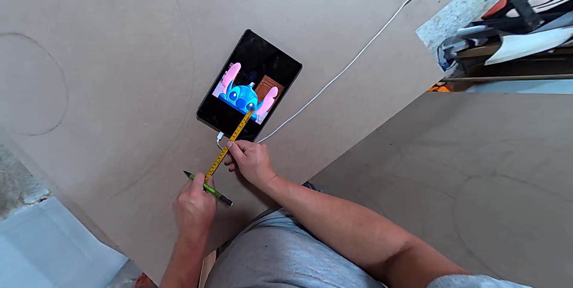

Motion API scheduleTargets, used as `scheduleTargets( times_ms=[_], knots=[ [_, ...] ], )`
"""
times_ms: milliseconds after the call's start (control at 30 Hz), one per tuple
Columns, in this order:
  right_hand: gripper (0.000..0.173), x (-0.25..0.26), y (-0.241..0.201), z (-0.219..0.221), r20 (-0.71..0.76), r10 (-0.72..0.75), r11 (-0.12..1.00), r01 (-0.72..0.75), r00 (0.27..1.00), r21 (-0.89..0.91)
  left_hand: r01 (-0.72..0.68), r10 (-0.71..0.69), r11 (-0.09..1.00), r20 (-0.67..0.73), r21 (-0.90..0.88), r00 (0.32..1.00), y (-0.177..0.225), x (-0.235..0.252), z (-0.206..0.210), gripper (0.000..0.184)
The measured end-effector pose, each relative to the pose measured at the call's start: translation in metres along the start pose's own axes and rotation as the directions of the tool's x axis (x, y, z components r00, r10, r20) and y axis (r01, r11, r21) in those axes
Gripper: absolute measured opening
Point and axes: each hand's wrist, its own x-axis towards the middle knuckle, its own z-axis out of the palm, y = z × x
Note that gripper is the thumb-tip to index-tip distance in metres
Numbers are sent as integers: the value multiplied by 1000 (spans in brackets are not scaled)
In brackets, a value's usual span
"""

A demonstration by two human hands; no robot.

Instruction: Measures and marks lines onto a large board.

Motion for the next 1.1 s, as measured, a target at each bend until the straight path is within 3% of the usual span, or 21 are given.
scheduleTargets(
  times_ms=[767,967,1100],
  knots=[
    [43,3,-2,4,22,23,1000,-24,999,16,29,-30,999,23,28,999,0,3,-5,24],
    [34,-11,5,-7,106,-133,991,129,986,39,114,-108,993,143,-38,984,4,-10,-6,25],
    [32,-22,27,3,159,-233,968,244,959,-52,130,-100,979,184,-157,978,3,-29,-15,29]
  ],
)
